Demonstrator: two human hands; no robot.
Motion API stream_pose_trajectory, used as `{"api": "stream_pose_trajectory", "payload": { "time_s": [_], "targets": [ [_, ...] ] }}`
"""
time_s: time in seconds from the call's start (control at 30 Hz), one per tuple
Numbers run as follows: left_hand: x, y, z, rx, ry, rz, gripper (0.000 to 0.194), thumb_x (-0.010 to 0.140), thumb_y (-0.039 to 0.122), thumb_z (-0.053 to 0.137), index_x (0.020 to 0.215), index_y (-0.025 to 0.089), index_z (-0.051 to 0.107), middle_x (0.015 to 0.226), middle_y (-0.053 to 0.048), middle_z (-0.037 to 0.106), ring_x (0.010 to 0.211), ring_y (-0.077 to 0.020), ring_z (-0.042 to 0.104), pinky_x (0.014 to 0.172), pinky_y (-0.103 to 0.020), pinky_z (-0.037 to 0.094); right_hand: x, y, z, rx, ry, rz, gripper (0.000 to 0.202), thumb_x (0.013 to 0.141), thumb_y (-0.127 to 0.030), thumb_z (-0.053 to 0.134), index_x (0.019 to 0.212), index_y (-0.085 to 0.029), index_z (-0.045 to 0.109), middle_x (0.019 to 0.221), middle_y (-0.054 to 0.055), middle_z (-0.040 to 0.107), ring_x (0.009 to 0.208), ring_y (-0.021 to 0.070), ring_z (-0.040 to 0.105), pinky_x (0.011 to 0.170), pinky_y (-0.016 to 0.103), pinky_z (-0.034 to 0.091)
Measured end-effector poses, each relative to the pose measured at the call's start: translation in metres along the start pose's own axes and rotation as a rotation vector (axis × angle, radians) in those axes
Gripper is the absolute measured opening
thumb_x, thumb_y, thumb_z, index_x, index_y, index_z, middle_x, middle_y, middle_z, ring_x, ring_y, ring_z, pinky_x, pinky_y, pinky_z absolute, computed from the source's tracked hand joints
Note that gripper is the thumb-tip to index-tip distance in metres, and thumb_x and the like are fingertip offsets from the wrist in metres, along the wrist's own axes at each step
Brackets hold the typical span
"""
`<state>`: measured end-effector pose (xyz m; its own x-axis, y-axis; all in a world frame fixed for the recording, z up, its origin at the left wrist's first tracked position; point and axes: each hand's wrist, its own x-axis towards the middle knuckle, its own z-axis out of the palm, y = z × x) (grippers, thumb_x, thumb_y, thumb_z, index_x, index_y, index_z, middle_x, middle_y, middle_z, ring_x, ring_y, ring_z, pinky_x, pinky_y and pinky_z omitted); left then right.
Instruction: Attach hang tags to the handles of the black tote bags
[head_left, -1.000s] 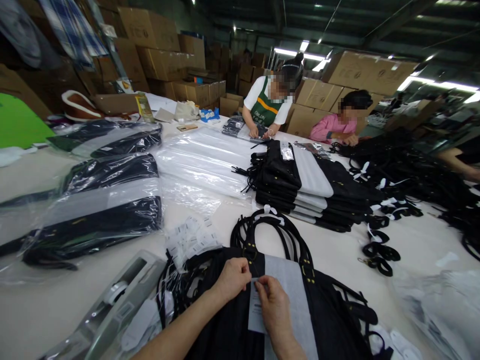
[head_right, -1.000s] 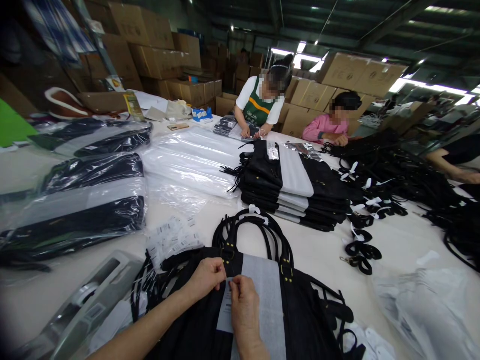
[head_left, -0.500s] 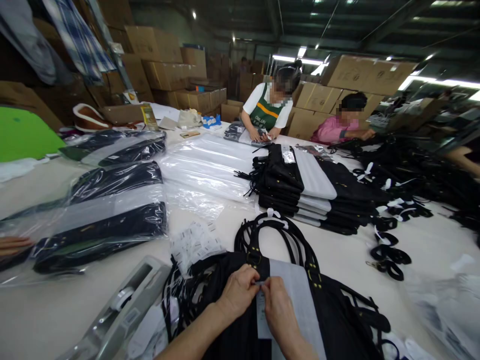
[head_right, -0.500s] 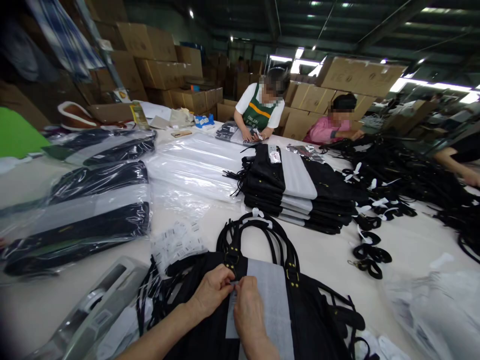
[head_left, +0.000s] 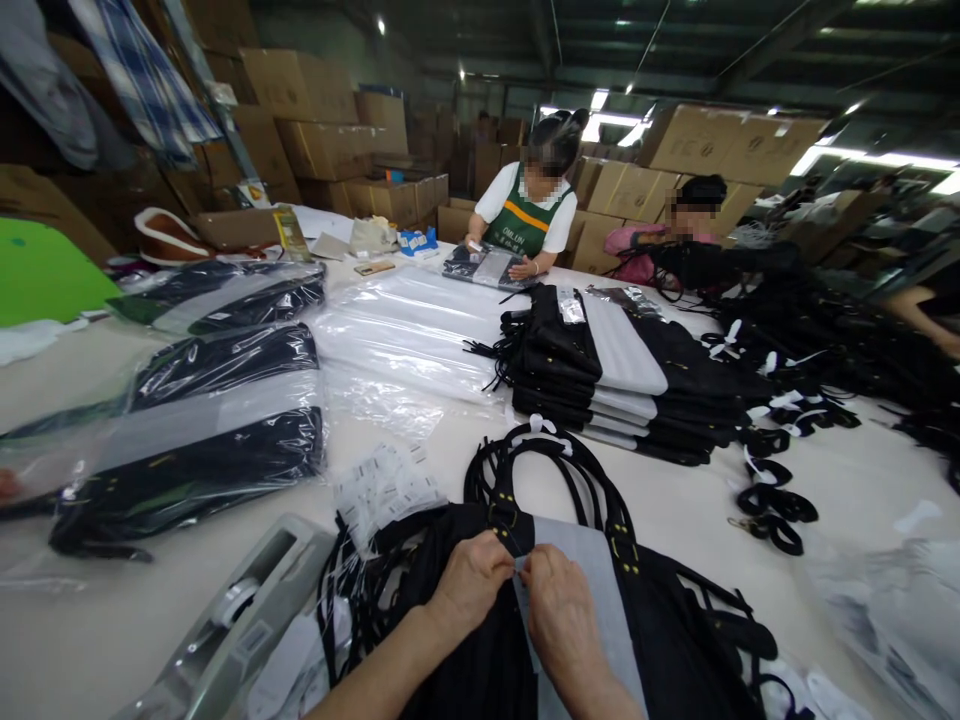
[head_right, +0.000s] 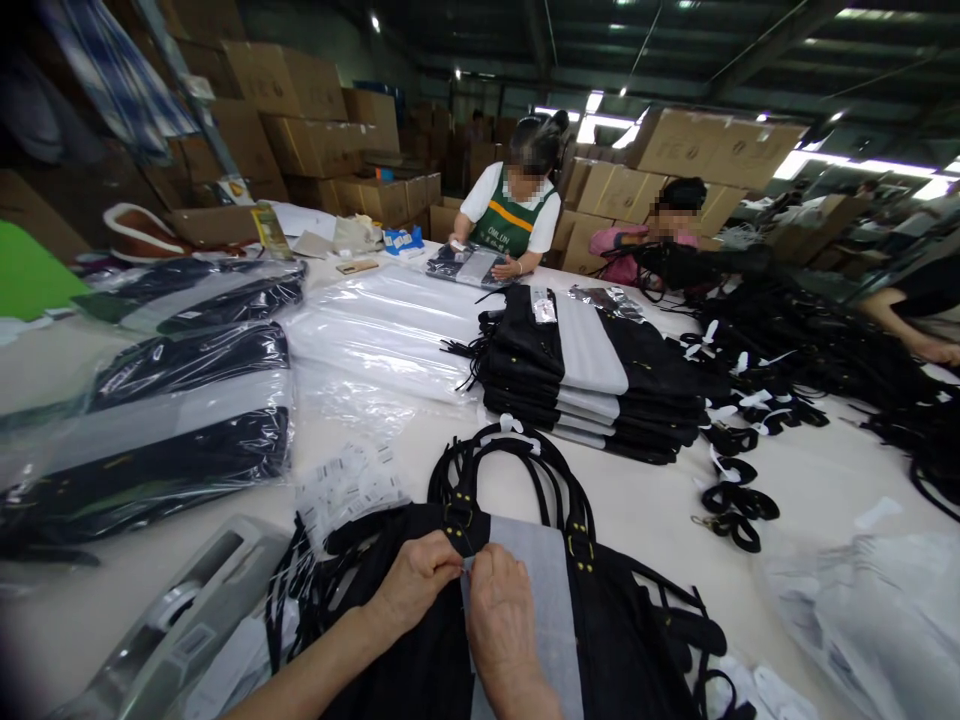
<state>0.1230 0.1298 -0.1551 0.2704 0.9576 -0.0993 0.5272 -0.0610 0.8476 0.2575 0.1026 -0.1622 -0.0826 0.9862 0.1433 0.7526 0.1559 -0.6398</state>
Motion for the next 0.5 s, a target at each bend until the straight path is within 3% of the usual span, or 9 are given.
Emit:
{"api": "stream_pose_trajectory", "payload": {
  "time_s": [0.27, 0.5],
  "targets": [
    [0.004, 0.002, -0.006, 0.073, -0.105, -0.059, 0.020, 0.071, 0.009, 0.052, 0.063, 0.015, 0.069, 0.062, -0.001, 0.057, 0.061, -0.0127, 0.053, 0.057, -0.022, 0.037, 0.010, -0.001, 0.003, 0.454, -0.149, 0.292, 0.018, 0.075, -0.035, 0.043, 0.063, -0.021, 0.046, 0.048, -0.002, 0.049, 0.044, 0.0136, 0.047, 0.045, 0.025, 0.035],
    [0.008, 0.002, -0.011, 0.030, -0.176, -0.098, 0.018, 0.070, 0.014, 0.053, 0.060, 0.014, 0.068, 0.054, 0.003, 0.050, 0.058, -0.0102, 0.047, 0.057, -0.020, 0.033, 0.011, -0.005, 0.008, 0.849, -0.161, 0.539, 0.031, 0.063, -0.048, 0.056, 0.066, -0.017, 0.052, 0.049, -0.004, 0.049, 0.043, 0.0083, 0.042, 0.042, 0.021, 0.035]
  ]
}}
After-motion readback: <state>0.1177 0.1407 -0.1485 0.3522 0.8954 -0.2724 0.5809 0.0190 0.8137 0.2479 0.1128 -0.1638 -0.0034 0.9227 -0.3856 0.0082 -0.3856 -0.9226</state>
